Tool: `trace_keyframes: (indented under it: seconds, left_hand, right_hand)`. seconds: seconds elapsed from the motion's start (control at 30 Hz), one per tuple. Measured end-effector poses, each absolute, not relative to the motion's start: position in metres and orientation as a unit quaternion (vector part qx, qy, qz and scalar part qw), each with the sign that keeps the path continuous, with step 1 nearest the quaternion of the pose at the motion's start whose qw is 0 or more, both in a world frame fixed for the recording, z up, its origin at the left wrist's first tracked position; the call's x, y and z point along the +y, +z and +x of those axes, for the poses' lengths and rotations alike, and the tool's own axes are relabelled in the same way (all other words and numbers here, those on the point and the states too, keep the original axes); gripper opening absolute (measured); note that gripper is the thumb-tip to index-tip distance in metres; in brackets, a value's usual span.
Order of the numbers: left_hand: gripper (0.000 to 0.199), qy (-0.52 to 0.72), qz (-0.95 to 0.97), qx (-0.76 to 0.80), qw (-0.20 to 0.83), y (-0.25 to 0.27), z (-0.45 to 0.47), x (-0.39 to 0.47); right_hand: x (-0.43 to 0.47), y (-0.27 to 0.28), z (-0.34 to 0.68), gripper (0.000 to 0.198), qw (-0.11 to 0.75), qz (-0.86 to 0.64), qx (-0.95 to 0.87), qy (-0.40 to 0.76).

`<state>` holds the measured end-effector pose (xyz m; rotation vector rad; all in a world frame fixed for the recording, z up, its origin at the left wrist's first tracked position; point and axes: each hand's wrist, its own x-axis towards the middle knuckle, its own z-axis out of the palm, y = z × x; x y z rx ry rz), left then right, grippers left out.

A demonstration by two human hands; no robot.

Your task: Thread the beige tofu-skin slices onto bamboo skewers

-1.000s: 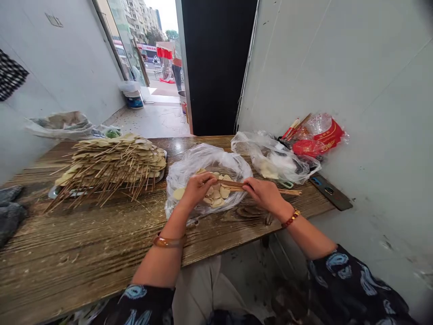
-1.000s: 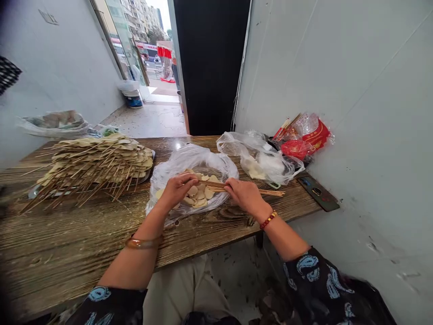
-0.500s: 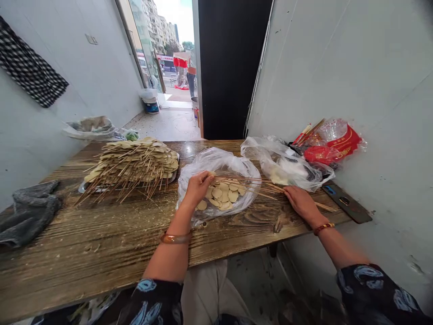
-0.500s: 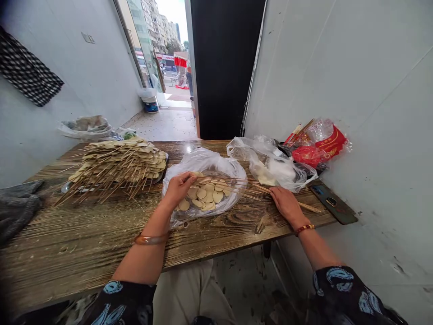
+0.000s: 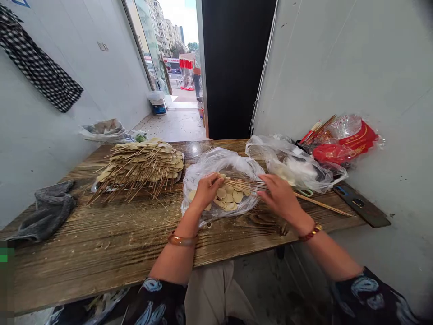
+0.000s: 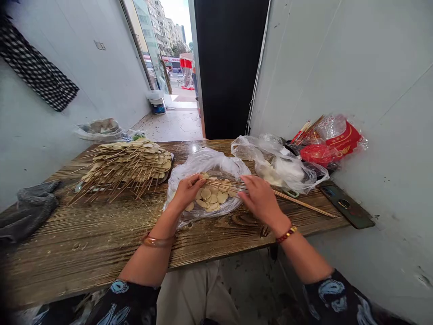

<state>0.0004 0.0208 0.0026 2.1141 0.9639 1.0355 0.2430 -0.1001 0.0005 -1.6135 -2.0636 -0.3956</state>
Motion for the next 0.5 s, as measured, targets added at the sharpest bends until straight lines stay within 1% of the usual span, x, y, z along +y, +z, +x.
trace_keyframes:
  seconds: [0.1, 0.2, 0.3, 0.4, 0.5]
  left_hand:
    - [0.03, 0.39, 0.793, 0.351, 0.309, 0.001, 0.002, 0.019]
    - [0.03, 0.391, 0.795, 0.343, 0.311, -0.002, 0.005, 0.018]
    - [0.029, 0.385, 0.792, 0.347, 0.321, -0.006, 0.007, 0.018]
    - [0.031, 0.416, 0.74, 0.361, 0.385, -0.01, 0.008, 0.02]
    - [0.042, 0.491, 0.629, 0.375, 0.472, -0.01, 0.006, 0.023]
  right_hand:
    - [-0.086, -0.004, 0.214, 0.055, 0.2, -0.578, -0.778, -0.146]
    - [-0.081, -0.016, 0.203, 0.046, 0.154, -0.593, -0.776, -0.15]
    - [-0.085, -0.026, 0.209, 0.036, 0.125, -0.609, -0.77, -0.14]
    - [-0.089, -0.03, 0.229, 0.035, 0.131, -0.627, -0.756, -0.135]
    - [-0.085, -0.031, 0.256, 0.036, 0.166, -0.694, -0.684, -0.153]
